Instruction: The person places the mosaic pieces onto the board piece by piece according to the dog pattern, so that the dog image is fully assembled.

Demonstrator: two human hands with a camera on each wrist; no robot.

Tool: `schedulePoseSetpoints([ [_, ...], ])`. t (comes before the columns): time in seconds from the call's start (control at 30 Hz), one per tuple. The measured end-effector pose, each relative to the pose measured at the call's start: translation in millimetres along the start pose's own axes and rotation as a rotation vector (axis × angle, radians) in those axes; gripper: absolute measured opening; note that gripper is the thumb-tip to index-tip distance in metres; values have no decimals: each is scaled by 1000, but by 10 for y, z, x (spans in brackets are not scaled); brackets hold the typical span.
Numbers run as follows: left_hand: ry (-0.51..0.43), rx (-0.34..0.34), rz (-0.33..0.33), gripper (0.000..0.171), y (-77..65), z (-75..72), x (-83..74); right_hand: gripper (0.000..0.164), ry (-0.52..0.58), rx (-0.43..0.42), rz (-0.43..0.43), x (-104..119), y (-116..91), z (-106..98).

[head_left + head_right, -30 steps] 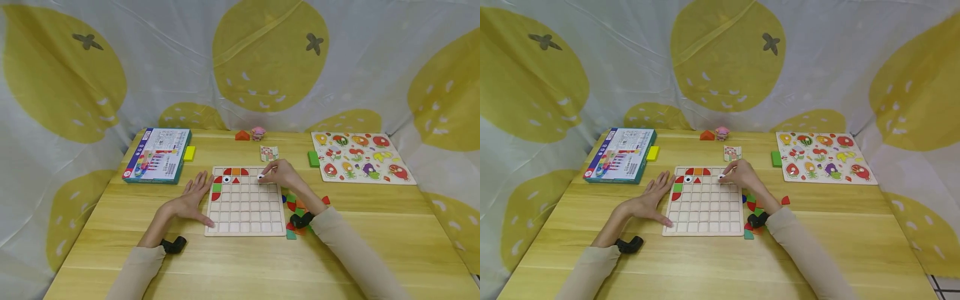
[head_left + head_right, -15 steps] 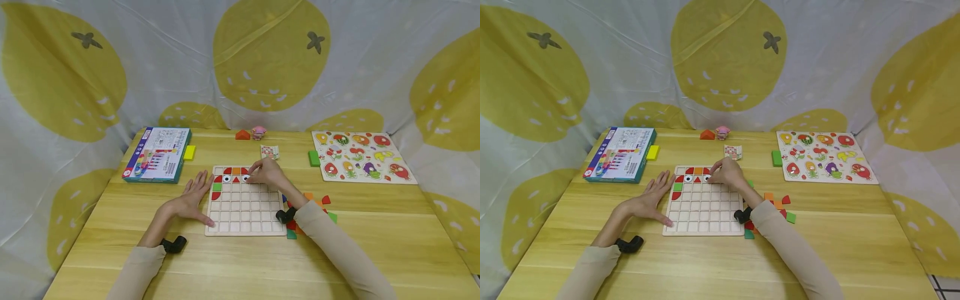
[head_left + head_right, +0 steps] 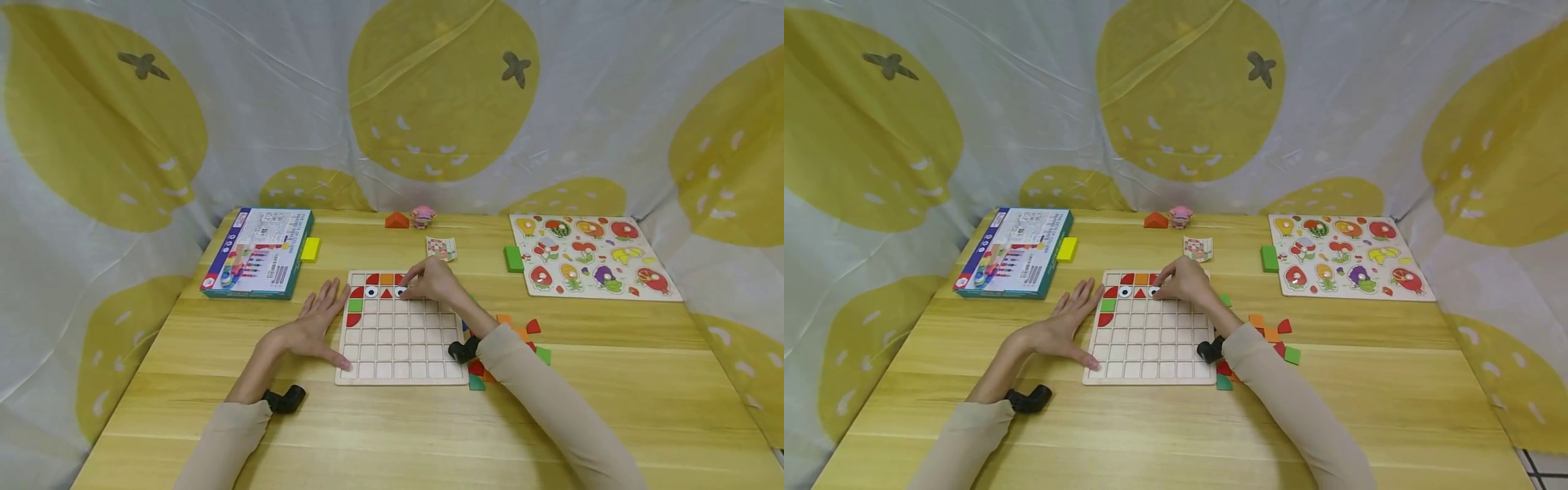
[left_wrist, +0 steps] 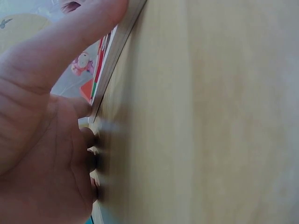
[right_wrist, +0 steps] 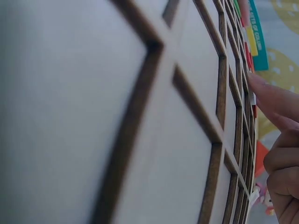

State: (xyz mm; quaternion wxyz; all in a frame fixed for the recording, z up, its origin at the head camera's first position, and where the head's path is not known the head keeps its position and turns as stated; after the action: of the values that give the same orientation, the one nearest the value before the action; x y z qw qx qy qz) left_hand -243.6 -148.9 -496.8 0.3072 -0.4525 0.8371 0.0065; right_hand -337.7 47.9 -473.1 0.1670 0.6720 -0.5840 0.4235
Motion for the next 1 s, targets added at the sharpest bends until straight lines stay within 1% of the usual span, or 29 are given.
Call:
schedulePoseSetpoints([
  [0.2,-11,-4,-5,142,6,-6,-3,17,34,29,-9,-5,9,28],
  [0.27,-10,-3,-6,142,5,-9,-5,18,49,65,-16,-7,13,50],
  [0.37,-15,-4,-2,142,4,-13,-11,23,33,122,-43,8,-5,45],
  [0.47,-13,-1,1,142,4,-8,-13,29,-1,142,-61,-7,-70,-77],
  [0.53,-12,1,2,142,1,-4,-12,30,-19,114,-50,-61,-144,-244],
  [0.63,-12,-2,4,142,-4,-3,-1,29,-47,75,-10,-228,-289,-520],
  [0.77,-16,-12,9,143,-14,-10,3,25,-98,53,56,-563,-517,-802],
  [0.9,-12,-17,17,142,-13,-16,-1,23,-117,58,112,-895,-752,-969],
  [1.0,-10,-14,23,142,2,-4,-8,23,-107,80,135,-1078,-921,-1019],
])
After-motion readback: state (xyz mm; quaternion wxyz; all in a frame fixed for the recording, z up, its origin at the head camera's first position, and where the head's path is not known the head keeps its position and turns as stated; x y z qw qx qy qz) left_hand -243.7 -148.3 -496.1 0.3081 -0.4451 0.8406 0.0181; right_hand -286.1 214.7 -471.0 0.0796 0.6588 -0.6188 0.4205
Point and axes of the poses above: each hand's wrist, its own y-axis towards the middle knuckle, its own z-axis out of the palm, x = y × z, the point moved 10 cm from there along y, towards the middle knuckle, and after that the axes turned 8 degrees about z, right-handed, at the moved point
